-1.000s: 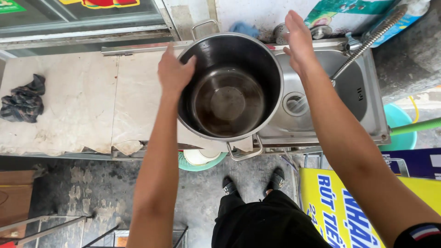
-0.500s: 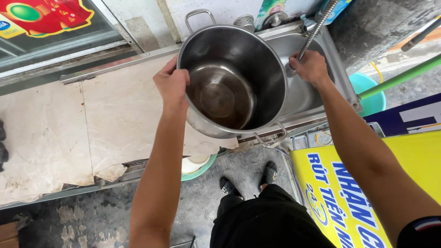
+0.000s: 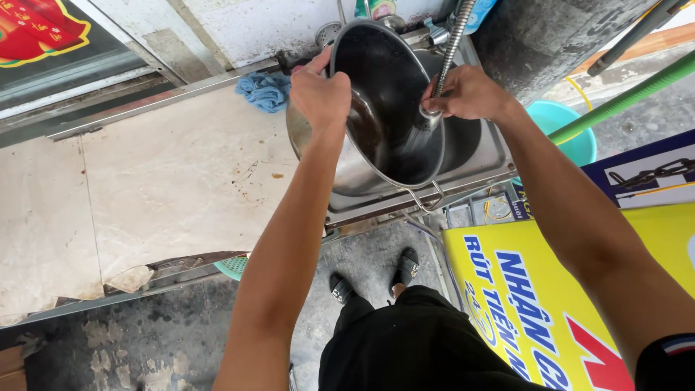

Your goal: Washing a large metal pot in a sink using a sponge and water.

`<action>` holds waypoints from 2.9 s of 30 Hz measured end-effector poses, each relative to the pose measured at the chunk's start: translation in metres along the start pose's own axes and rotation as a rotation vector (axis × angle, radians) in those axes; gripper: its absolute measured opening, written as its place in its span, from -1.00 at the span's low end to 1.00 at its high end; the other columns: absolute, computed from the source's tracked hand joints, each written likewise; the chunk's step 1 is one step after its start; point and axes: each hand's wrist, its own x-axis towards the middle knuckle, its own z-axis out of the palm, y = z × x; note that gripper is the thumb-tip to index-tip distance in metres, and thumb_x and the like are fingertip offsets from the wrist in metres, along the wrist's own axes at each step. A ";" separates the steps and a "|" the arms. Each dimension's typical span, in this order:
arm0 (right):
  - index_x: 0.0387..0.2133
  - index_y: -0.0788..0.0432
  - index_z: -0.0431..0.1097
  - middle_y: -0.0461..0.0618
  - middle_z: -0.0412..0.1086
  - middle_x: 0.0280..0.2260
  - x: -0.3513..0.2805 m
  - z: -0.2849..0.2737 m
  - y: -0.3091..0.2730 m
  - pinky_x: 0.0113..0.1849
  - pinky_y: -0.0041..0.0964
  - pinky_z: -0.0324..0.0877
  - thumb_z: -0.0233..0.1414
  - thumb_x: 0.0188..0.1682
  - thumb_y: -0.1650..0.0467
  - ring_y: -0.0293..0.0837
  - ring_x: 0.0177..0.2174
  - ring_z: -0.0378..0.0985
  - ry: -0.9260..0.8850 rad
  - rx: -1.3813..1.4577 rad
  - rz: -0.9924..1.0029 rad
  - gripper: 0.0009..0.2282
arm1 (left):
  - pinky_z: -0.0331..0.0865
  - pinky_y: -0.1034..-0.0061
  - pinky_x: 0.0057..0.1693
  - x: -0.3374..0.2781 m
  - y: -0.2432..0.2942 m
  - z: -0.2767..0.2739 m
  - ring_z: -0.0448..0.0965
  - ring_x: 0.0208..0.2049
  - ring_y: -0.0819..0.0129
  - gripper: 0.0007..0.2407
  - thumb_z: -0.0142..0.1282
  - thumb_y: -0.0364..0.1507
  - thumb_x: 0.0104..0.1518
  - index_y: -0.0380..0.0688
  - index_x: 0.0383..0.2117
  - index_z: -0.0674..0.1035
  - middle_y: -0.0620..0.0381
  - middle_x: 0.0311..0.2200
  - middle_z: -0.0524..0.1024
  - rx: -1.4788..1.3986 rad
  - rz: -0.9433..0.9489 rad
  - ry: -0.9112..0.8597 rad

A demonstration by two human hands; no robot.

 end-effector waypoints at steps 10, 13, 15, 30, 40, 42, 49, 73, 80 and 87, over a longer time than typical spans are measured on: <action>-0.25 0.17 0.61 -0.04 0.57 -0.46 0.006 -0.005 -0.002 -0.42 -0.36 0.44 0.23 -0.05 0.34 -0.24 -0.50 0.57 -0.136 -0.133 -0.064 -0.82 | 0.37 0.67 -0.28 -0.025 -0.072 0.029 0.52 -0.42 0.62 -0.56 -0.01 -0.72 -0.09 -0.26 -0.01 0.66 0.21 -0.28 0.67 -0.605 -0.277 -0.077; -0.22 0.14 0.61 0.00 0.58 -0.44 0.005 -0.003 -0.018 -0.39 -0.32 0.45 0.21 -0.04 0.33 -0.19 -0.48 0.60 -0.160 -0.236 0.005 -0.82 | 0.33 0.64 -0.32 -0.033 -0.102 0.028 0.48 -0.45 0.55 -0.51 -0.08 -0.76 -0.14 -0.30 0.00 0.66 0.15 -0.28 0.65 -0.737 -0.424 -0.047; -0.20 0.10 0.62 0.01 0.59 -0.43 0.010 -0.003 -0.018 -0.37 -0.31 0.46 0.20 -0.03 0.32 -0.19 -0.46 0.62 -0.182 -0.277 0.067 -0.81 | 0.24 0.62 -0.38 -0.037 -0.123 0.032 0.40 -0.51 0.51 -0.48 -0.08 -0.76 -0.16 -0.31 0.01 0.67 0.12 -0.31 0.64 -0.761 -0.509 -0.009; -0.21 0.23 0.54 0.07 0.55 -0.10 0.065 0.057 -0.023 -0.21 -0.29 0.58 0.16 -0.03 0.52 -0.12 -0.17 0.67 -0.182 0.454 -0.115 -0.86 | 0.57 0.39 -0.06 -0.069 -0.195 0.062 0.65 -0.13 0.19 -0.66 0.08 -0.69 0.06 -0.28 0.00 0.63 -0.03 -0.11 0.65 -0.878 -0.714 0.185; -0.25 0.16 0.58 0.14 0.56 -0.21 0.092 0.055 0.023 -0.27 -0.15 0.55 0.20 0.02 0.46 0.00 -0.35 0.65 0.425 -0.409 -0.197 -0.92 | 0.51 0.33 0.09 -0.065 -0.160 0.049 0.60 0.05 0.12 -0.73 0.08 -0.44 0.28 -0.22 0.07 0.60 -0.09 0.03 0.60 -0.015 -0.203 0.112; -0.23 0.11 0.56 0.12 0.57 -0.31 0.077 0.046 0.017 -0.30 -0.10 0.53 0.15 0.05 0.43 0.04 -0.38 0.64 0.313 -0.505 0.051 -0.92 | 0.47 0.32 0.18 -0.067 -0.155 0.050 0.50 0.19 0.03 -0.75 0.08 -0.45 0.32 -0.28 0.06 0.60 -0.15 0.13 0.53 0.105 0.098 0.151; -0.34 0.16 0.60 0.14 0.57 -0.37 0.030 0.012 -0.021 -0.27 -0.11 0.53 0.25 -0.11 0.36 0.01 -0.37 0.61 -0.110 -0.447 0.210 -0.86 | 0.25 0.41 0.27 -0.056 -0.239 0.124 0.46 0.21 0.19 -0.65 -0.10 -0.26 0.34 -0.25 0.06 0.56 -0.06 0.14 0.53 -0.350 -0.750 -0.408; 0.08 0.11 0.29 0.05 0.46 -0.02 0.058 0.210 0.045 -0.02 0.05 0.45 -0.14 0.07 0.13 -0.01 -0.06 0.56 0.050 1.316 0.545 -0.58 | 0.46 0.20 -0.04 -0.009 -0.135 -0.018 0.59 -0.18 -0.05 -0.65 0.34 -0.30 -0.17 -0.13 -0.23 0.58 -0.10 -0.19 0.55 0.232 0.228 -0.486; -0.07 0.25 0.48 0.09 0.51 -0.14 0.073 0.204 0.102 -0.02 0.04 0.41 0.17 -0.04 0.32 0.06 -0.10 0.61 0.295 0.794 0.555 -0.68 | 0.43 0.19 0.14 -0.031 -0.148 0.010 0.64 -0.08 -0.01 -0.73 0.15 -0.39 0.05 -0.08 -0.10 0.62 -0.10 -0.15 0.65 0.361 0.452 -0.694; -0.02 0.35 0.45 0.34 0.32 0.02 0.157 0.206 0.232 -0.03 0.03 0.37 0.22 -0.03 0.29 0.23 -0.07 0.50 -0.589 -0.754 0.336 -0.59 | 0.39 0.19 0.05 -0.001 -0.191 0.038 0.57 -0.11 -0.09 -0.61 0.12 -0.46 0.07 -0.36 0.06 0.53 -0.25 -0.12 0.58 0.152 0.097 -0.101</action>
